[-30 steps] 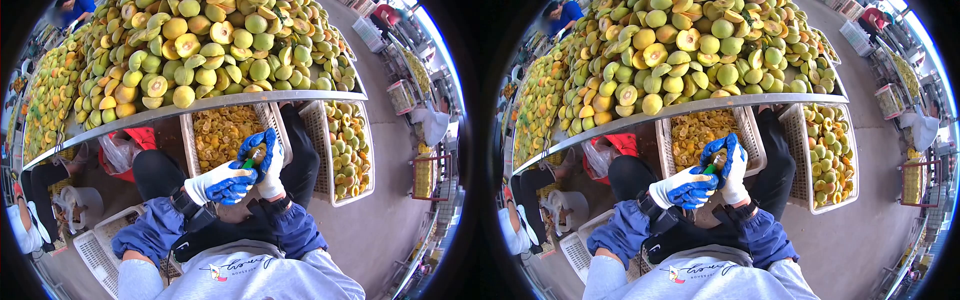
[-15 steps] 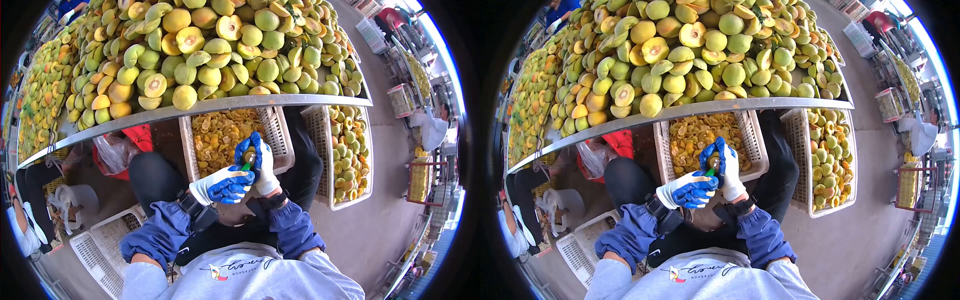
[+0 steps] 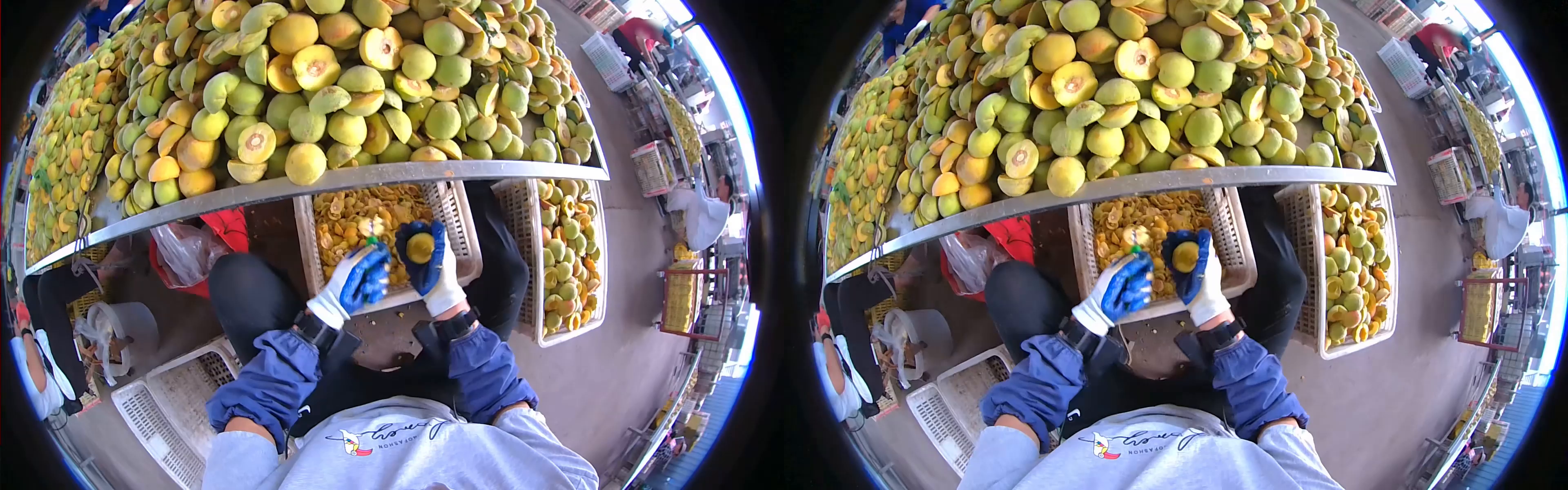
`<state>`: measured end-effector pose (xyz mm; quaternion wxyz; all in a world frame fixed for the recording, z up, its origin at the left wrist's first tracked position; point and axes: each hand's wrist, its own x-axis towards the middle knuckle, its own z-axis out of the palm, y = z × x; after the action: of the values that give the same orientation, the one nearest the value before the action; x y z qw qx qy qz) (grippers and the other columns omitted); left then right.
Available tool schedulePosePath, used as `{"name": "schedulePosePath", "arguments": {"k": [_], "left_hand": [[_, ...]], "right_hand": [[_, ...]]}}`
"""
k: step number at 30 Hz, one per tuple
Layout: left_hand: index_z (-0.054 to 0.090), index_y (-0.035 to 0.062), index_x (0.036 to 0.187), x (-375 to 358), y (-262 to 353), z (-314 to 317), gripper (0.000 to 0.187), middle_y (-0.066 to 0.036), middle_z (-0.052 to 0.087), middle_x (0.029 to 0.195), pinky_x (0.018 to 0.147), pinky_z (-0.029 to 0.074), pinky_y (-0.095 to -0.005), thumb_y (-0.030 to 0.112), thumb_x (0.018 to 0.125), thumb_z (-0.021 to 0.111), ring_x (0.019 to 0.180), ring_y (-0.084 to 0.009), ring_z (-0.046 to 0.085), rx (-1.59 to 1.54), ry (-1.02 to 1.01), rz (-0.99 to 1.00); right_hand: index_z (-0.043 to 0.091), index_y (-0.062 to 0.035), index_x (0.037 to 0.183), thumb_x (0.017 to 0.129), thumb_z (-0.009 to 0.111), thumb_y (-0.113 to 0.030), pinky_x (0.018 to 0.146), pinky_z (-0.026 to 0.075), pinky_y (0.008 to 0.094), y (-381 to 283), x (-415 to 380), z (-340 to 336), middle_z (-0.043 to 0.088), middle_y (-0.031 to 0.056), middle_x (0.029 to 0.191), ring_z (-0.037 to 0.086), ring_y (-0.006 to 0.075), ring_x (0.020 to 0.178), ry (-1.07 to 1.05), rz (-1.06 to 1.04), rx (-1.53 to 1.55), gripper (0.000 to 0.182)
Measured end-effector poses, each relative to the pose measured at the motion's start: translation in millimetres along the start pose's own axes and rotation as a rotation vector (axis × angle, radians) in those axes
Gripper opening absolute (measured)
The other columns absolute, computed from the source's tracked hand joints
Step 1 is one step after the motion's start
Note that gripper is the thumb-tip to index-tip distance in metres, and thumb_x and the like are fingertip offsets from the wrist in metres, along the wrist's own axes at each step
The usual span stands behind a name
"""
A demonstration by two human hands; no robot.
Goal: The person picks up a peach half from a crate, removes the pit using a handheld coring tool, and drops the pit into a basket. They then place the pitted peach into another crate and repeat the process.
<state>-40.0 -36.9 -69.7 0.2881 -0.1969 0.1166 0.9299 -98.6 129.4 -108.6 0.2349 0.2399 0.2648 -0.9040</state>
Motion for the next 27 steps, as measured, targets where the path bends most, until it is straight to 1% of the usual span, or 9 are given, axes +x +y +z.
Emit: {"name": "schedulePosePath", "arguments": {"k": [1,3,4,7,10,15,17,18,27], "left_hand": [[0.057,0.0079,0.099,-1.9,-1.7,-2.9,0.023,0.000,0.050,0.062,0.045,0.042,-0.0297,0.031,0.095,0.059,0.045,-0.0109,0.044,0.494,0.295,0.116],[0.055,0.0024,0.102,10.1,-17.5,-15.8,0.029,-0.012,0.060,0.067,0.048,0.046,-0.0370,0.028,0.091,0.062,0.050,-0.0235,0.058,1.533,0.457,0.614],[0.051,-0.0005,0.105,13.2,-25.6,-21.3,0.030,-0.023,0.062,0.071,0.050,0.047,-0.0463,0.022,0.090,0.063,0.061,-0.0386,0.064,1.824,0.466,0.868],[0.050,0.0009,0.110,0.7,-30.7,8.8,0.031,-0.028,0.061,0.074,0.057,0.048,-0.0514,0.020,0.089,0.062,0.070,-0.0450,0.062,1.902,0.540,0.650],[0.050,0.0009,0.110,-11.7,-34.9,23.4,0.031,-0.025,0.062,0.070,0.059,0.049,-0.0516,0.022,0.090,0.060,0.068,-0.0432,0.063,2.000,0.517,0.712],[0.051,-0.0009,0.108,-16.6,-37.1,17.2,0.029,-0.023,0.061,0.067,0.056,0.048,-0.0503,0.023,0.092,0.055,0.064,-0.0404,0.063,2.205,0.453,0.761],[0.051,-0.0009,0.108,-15.6,-41.0,16.7,0.027,-0.022,0.061,0.066,0.056,0.049,-0.0500,0.022,0.093,0.052,0.062,-0.0397,0.063,2.244,0.446,0.762],[0.050,-0.0010,0.108,-14.8,-41.5,16.7,0.026,-0.021,0.061,0.065,0.055,0.049,-0.0496,0.022,0.095,0.049,0.061,-0.0390,0.063,2.276,0.446,0.764],[0.049,-0.0009,0.113,-24.9,-36.1,14.8,0.031,-0.020,0.065,0.068,0.055,0.051,-0.0480,0.022,0.093,0.051,0.062,-0.0371,0.066,2.312,0.566,0.626]], "right_hand": [[0.061,-0.0027,0.105,0.099,0.052,-0.040,0.087,0.055,0.0413,-10.7,-8.5,5.3,0.067,0.0120,0.104,0.064,0.0266,0.097,-0.059,-0.007,0.002,0.039],[0.060,-0.0023,0.110,0.100,0.050,-0.037,0.092,0.053,0.0417,-21.8,-22.2,15.6,0.066,0.0131,0.108,0.064,0.0269,0.101,-0.108,0.007,-0.029,0.038],[0.060,-0.0025,0.110,0.100,0.050,-0.037,0.092,0.053,0.0417,-24.4,-31.2,23.2,0.066,0.0129,0.108,0.064,0.0265,0.101,-0.124,-0.009,-0.078,0.037],[0.060,-0.0038,0.111,0.101,0.050,-0.034,0.090,0.054,0.0390,-23.9,-45.3,28.0,0.065,0.0095,0.106,0.064,0.0230,0.099,-0.148,-0.104,-0.247,0.033],[0.060,-0.0082,0.111,0.101,0.050,-0.032,0.081,0.051,0.0296,-19.2,-53.3,28.7,0.064,0.0027,0.104,0.062,0.0151,0.093,-0.181,-0.186,-0.385,0.028],[0.060,-0.0083,0.111,0.100,0.050,-0.030,0.080,0.049,0.0270,-11.6,-66.4,35.4,0.063,0.0016,0.102,0.060,0.0132,0.094,-0.191,-0.194,-0.366,0.026],[0.061,-0.0071,0.111,0.100,0.051,-0.029,0.080,0.049,0.0270,-4.8,-63.8,30.9,0.063,0.0020,0.101,0.060,0.0131,0.093,-0.229,-0.368,-0.546,0.027],[0.061,-0.0056,0.112,0.100,0.052,-0.029,0.080,0.050,0.0276,-6.6,-67.2,32.0,0.063,0.0032,0.101,0.061,0.0138,0.092,-0.190,-0.178,-0.383,0.027],[0.060,-0.0022,0.113,0.101,0.052,-0.034,0.084,0.050,0.0301,-3.3,-74.7,31.4,0.065,0.0063,0.103,0.062,0.0168,0.094,-0.191,-0.187,-0.322,0.035]]}}
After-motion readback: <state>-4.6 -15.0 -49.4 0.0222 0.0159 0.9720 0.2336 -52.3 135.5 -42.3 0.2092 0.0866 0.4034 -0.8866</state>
